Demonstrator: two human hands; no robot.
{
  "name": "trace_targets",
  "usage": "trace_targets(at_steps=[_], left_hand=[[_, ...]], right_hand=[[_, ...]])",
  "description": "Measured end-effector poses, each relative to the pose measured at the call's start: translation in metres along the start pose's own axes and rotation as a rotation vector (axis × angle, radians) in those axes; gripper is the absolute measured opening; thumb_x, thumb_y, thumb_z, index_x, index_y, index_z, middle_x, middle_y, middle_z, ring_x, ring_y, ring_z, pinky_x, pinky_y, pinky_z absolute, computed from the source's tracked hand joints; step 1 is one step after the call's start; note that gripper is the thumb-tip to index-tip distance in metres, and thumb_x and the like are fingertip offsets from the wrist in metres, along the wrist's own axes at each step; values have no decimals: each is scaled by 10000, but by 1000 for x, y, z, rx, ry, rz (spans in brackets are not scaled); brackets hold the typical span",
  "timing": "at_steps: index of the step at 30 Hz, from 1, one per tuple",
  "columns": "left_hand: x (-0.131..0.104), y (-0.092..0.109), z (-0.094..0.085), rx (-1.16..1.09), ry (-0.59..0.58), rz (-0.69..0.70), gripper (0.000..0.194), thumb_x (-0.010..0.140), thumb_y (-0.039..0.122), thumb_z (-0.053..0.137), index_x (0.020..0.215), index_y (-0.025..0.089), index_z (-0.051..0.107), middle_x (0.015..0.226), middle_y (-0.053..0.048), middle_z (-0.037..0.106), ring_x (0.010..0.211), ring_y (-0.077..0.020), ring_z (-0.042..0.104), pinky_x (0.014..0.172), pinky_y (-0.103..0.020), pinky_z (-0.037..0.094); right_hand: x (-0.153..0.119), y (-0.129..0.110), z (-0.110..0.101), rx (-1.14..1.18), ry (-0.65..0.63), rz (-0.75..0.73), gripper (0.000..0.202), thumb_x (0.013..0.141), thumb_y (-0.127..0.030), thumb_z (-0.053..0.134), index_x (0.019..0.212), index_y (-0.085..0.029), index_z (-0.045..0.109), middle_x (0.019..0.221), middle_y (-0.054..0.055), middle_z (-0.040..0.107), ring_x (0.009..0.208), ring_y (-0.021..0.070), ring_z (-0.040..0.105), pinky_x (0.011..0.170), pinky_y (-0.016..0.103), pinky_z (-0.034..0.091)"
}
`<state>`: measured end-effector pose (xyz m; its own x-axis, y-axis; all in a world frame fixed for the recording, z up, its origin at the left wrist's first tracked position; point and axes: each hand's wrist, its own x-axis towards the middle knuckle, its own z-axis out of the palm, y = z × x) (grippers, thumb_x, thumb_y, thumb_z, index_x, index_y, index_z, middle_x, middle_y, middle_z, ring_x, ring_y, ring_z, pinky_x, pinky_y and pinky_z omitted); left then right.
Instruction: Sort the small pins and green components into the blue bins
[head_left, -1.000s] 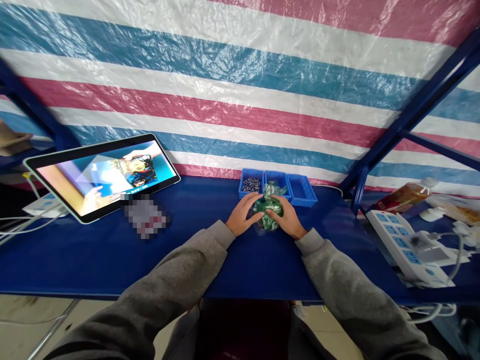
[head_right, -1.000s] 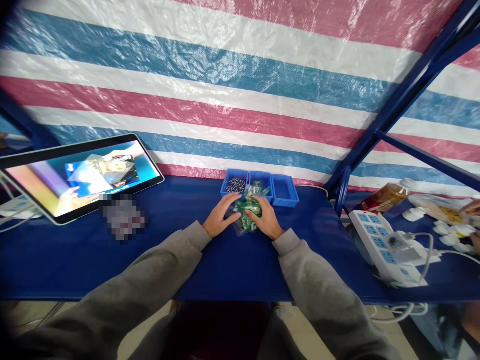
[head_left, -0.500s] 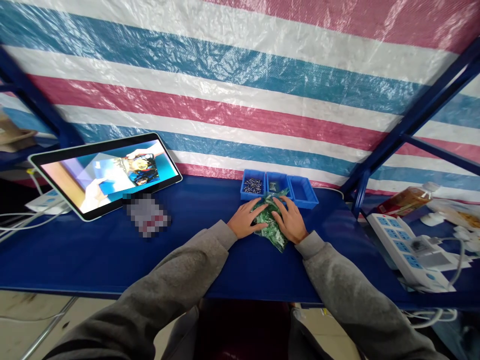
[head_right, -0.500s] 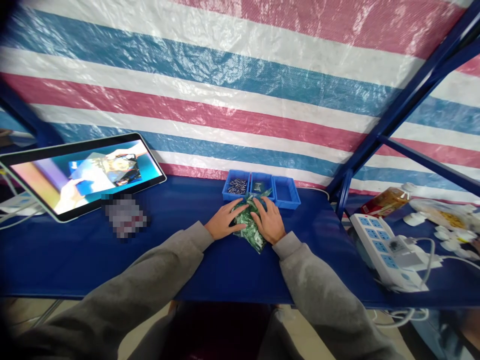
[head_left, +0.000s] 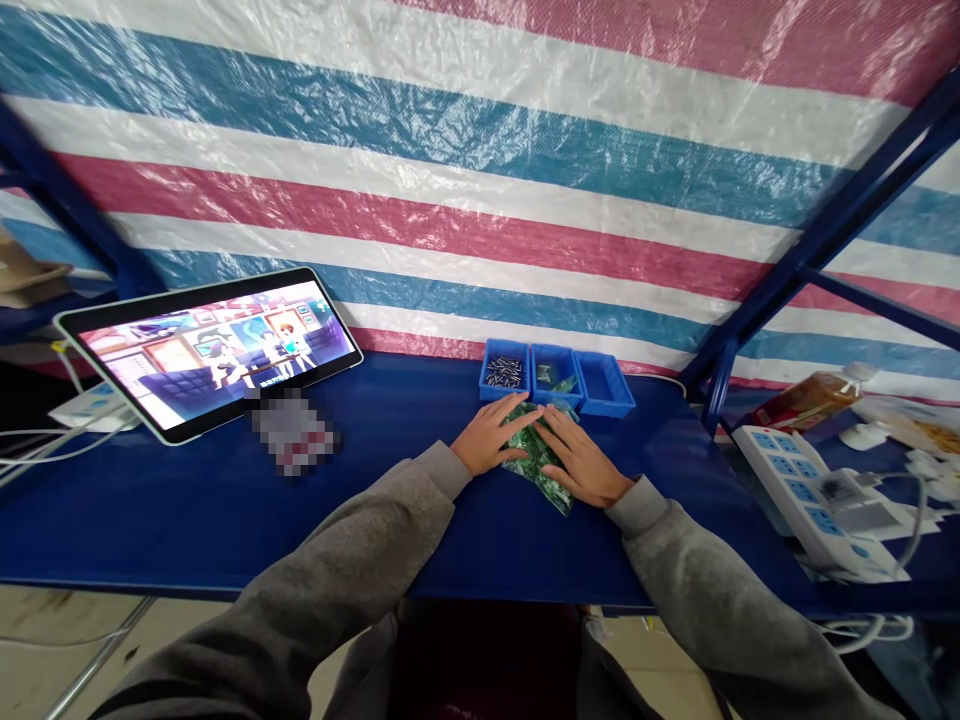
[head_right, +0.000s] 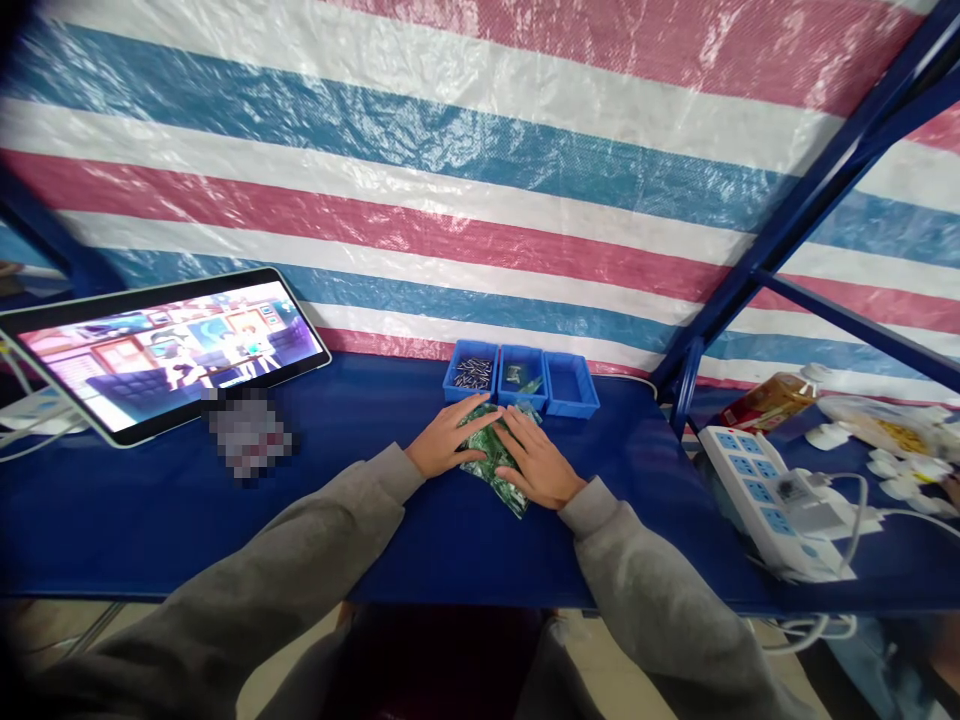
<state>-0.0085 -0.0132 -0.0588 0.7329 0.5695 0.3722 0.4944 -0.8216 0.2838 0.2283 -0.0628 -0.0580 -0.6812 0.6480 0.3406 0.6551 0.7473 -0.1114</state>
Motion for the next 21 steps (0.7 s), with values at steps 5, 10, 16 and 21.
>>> trace_targets(at_steps=[5, 10, 16, 21], left_hand=[[-2, -7, 0, 53, -89, 46, 584, 931, 514, 452, 1469, 316, 340, 1518, -72, 364, 1431, -286, 254, 1151, -489, 236], [-3, -15, -2, 49, -111, 56, 561, 937, 520, 435, 1429, 249, 424, 1476, -90, 428, 1393, -259, 344, 1140, -430, 275], [-3, -20, -4, 24, -89, 33, 475, 954, 476, 431, 1373, 259, 488, 1423, -73, 503, 1347, -230, 422, 1115, -393, 332], [-2, -15, -5, 47, -40, -35, 464, 966, 416, 430, 1396, 244, 446, 1341, -90, 570, 1255, -220, 520, 1058, -361, 408]], right_hand=[[-5, -2, 6, 26, -86, -16, 853, 924, -569, 427, 1540, -170, -6, 1583, 142, 128, 1455, 311, 99, 1162, 537, 225], [-7, 7, 9, 34, -56, -2, 821, 951, -479, 438, 1533, -202, -70, 1580, 135, 143, 1451, 285, 129, 1161, 515, 255], [-1, 8, 14, 76, -25, 58, 814, 964, -403, 437, 1520, -230, -131, 1591, 110, 99, 1451, 266, 114, 1156, 482, 289], [7, 4, 20, 94, 19, 70, 766, 975, -380, 416, 1529, -243, -94, 1586, 103, 147, 1448, 265, 149, 1147, 491, 310]])
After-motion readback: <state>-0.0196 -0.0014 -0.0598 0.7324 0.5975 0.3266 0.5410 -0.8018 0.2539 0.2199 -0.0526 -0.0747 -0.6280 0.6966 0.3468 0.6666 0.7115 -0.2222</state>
